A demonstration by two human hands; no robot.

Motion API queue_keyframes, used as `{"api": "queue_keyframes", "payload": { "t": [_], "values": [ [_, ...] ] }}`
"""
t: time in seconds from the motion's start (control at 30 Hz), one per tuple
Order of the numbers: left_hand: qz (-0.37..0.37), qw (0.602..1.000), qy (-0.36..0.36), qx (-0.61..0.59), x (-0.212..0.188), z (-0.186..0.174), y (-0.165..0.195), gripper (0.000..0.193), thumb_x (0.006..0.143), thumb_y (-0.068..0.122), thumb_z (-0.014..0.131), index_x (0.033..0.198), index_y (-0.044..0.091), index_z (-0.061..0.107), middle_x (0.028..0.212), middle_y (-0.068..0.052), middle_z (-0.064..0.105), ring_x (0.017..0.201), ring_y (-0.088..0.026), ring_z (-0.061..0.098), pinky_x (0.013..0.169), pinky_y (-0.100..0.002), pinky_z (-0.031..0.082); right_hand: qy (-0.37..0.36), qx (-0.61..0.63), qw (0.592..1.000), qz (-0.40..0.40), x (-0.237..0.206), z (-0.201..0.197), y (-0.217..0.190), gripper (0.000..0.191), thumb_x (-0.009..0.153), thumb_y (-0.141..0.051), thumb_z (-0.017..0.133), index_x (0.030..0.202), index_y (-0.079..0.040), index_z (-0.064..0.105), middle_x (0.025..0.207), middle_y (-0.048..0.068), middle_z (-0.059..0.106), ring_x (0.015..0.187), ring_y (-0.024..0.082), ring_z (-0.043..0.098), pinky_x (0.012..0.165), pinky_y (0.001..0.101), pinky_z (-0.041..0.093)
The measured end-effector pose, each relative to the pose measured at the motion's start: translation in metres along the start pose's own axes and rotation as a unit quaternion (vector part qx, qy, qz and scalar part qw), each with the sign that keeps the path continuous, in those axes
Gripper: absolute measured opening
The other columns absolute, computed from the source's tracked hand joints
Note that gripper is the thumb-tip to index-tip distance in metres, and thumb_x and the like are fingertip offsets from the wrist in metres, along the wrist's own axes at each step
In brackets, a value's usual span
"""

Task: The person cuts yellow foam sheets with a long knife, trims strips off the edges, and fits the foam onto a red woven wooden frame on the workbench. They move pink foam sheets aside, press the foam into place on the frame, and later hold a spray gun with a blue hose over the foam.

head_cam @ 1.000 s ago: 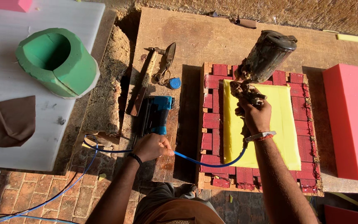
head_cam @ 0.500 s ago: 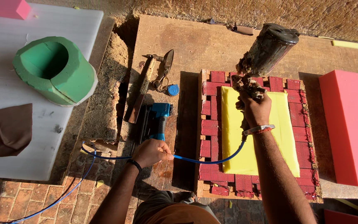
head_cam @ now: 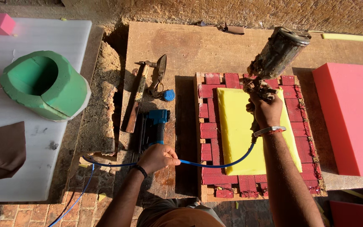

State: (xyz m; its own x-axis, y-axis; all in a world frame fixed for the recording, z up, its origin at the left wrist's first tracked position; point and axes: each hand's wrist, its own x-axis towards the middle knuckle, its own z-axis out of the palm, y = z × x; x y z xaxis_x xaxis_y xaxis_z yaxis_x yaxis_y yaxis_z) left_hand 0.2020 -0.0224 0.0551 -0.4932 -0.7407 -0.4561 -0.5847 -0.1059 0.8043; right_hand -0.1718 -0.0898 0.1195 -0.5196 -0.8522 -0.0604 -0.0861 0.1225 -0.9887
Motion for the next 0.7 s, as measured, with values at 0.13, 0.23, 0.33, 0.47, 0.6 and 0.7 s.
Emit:
{"api": "queue_keyframes", "payload": {
  "t": [0.13,0.23,0.33,0.47,0.6,0.7],
  "values": [
    [0.002,0.997,-0.010,0.082,0.005,0.005,0.013,0.026,0.079,0.035,0.087,0.082,0.010,0.078,0.068,-0.001,0.072,0.060,-0.010,0.065,0.057,-0.027,0.050,-0.008,0.039,0.999,-0.005,-0.004,-0.011,-0.004,0.017,0.093,-0.004,0.072,0.108,0.004,0.067,0.085,0.008,0.069,0.064,0.016,0.067,0.055,0.0295,0.056],
    [0.011,0.996,-0.004,0.091,0.011,0.008,0.019,0.024,0.078,0.035,0.085,0.082,0.012,0.079,0.069,0.001,0.071,0.061,-0.010,0.066,0.056,-0.028,0.050,0.023,-0.003,0.999,-0.024,-0.006,-0.019,-0.006,0.016,0.095,-0.004,0.071,0.108,0.003,0.067,0.085,0.008,0.068,0.065,0.015,0.066,0.056,0.0289,0.056],
    [0.028,0.998,-0.018,0.046,0.016,0.014,0.022,0.024,0.078,0.035,0.085,0.083,0.012,0.079,0.067,-0.001,0.073,0.059,-0.008,0.066,0.055,-0.026,0.050,0.009,0.033,0.999,-0.014,-0.004,-0.031,-0.005,0.018,0.093,-0.004,0.071,0.109,0.002,0.067,0.084,0.008,0.069,0.064,0.015,0.067,0.056,0.0294,0.056],
    [0.021,0.999,-0.027,0.022,0.022,0.032,0.027,0.023,0.081,0.031,0.084,0.085,0.010,0.077,0.068,-0.003,0.075,0.057,-0.008,0.067,0.051,-0.024,0.050,0.010,-0.006,1.000,-0.009,0.007,-0.050,0.001,0.016,0.096,-0.006,0.072,0.107,0.006,0.068,0.085,0.009,0.070,0.066,0.017,0.069,0.057,0.0309,0.058],
    [0.019,0.999,-0.016,-0.035,0.028,0.051,0.040,0.017,0.084,0.023,0.083,0.087,0.007,0.076,0.072,-0.003,0.077,0.057,-0.008,0.067,0.050,-0.024,0.052,0.003,0.010,1.000,0.001,0.025,-0.068,0.007,0.018,0.095,-0.005,0.071,0.109,0.004,0.066,0.085,0.009,0.070,0.064,0.016,0.069,0.057,0.0310,0.058],
    [-0.021,1.000,0.003,-0.024,0.032,0.071,0.056,0.018,0.083,0.021,0.085,0.086,0.006,0.076,0.072,-0.004,0.077,0.057,-0.008,0.067,0.052,-0.024,0.052,-0.014,0.019,1.000,0.011,0.042,-0.085,0.011,0.022,0.092,-0.004,0.072,0.112,0.001,0.065,0.087,0.009,0.072,0.063,0.016,0.069,0.056,0.0305,0.058]
  ]
}}
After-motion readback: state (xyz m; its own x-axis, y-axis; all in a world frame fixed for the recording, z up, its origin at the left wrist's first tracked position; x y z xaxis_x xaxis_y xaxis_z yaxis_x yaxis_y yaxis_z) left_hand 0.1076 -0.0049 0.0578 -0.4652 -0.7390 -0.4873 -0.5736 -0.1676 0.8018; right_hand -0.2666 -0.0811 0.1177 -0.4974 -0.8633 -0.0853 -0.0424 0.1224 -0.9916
